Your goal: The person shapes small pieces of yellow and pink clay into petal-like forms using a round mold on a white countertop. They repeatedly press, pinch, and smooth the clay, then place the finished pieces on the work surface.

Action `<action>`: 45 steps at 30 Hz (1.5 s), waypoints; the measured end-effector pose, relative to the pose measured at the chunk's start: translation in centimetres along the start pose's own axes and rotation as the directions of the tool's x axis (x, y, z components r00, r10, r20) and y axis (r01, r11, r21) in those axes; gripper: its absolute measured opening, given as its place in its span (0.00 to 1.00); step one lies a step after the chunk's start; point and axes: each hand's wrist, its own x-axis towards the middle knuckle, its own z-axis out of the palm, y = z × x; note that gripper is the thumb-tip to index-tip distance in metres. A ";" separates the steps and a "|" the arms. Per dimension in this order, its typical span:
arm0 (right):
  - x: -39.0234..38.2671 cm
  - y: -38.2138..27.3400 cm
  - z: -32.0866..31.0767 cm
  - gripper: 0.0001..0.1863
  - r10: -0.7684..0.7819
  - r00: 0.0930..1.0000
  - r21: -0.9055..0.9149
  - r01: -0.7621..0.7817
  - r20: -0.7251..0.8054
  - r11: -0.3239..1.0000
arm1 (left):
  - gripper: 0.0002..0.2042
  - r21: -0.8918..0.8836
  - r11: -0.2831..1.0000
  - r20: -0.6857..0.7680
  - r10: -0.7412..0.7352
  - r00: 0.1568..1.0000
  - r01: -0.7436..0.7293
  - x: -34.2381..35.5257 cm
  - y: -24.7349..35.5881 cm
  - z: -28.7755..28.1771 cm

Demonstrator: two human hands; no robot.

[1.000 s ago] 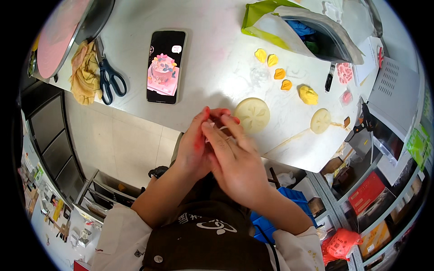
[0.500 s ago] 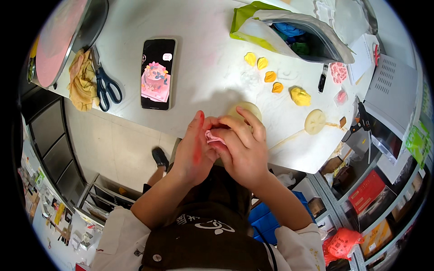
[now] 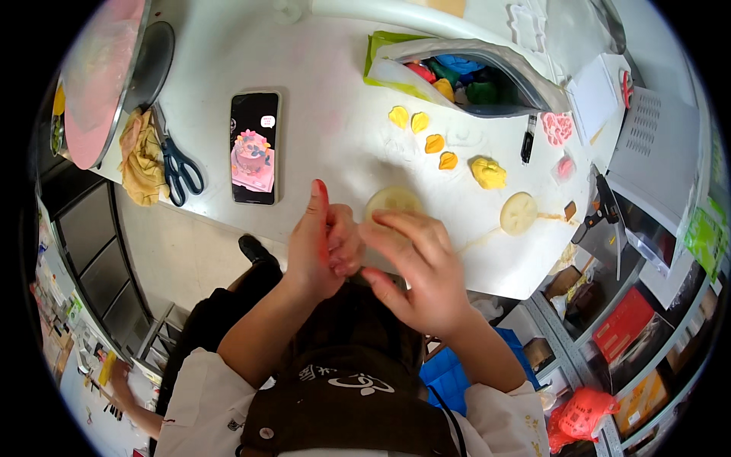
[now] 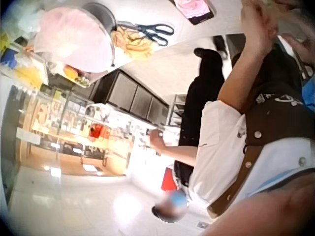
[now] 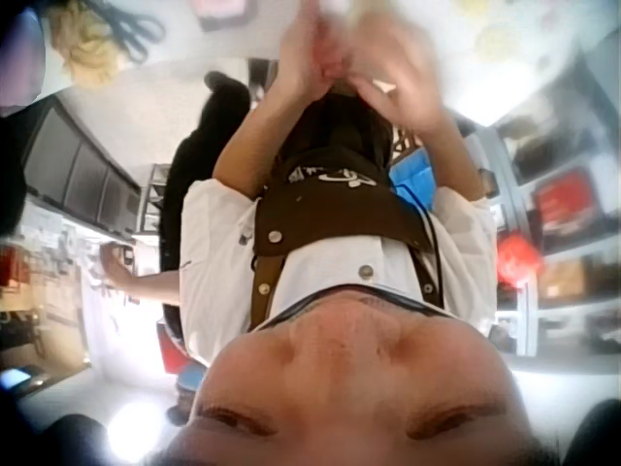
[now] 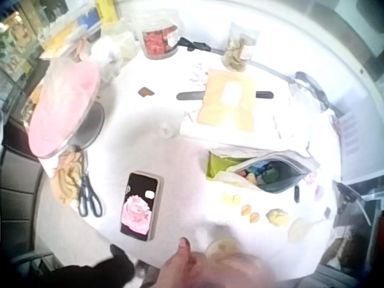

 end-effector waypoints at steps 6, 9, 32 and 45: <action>0.7 1.6 0.2 0.31 -0.251 0.964 -0.220 0.266 0.092 0.939 | 0.40 -0.308 0.927 0.278 -0.128 0.952 0.215 -0.8 -0.9 1.9; 0.8 2.8 -0.6 0.27 -0.324 0.941 -0.221 0.338 0.095 0.915 | 0.45 -0.302 0.931 0.278 -0.121 0.953 0.206 -1.8 -1.9 2.6; -3.2 6.5 -0.3 0.33 0.288 0.907 0.521 -0.092 -0.308 0.849 | 0.25 0.845 0.462 0.215 0.168 0.962 -0.269 -3.8 -4.0 3.1; -3.3 1.4 5.5 0.52 0.211 0.928 0.950 -0.287 0.309 -0.125 | 0.21 0.743 -0.368 0.656 0.563 0.502 -0.558 -0.9 -2.8 -0.3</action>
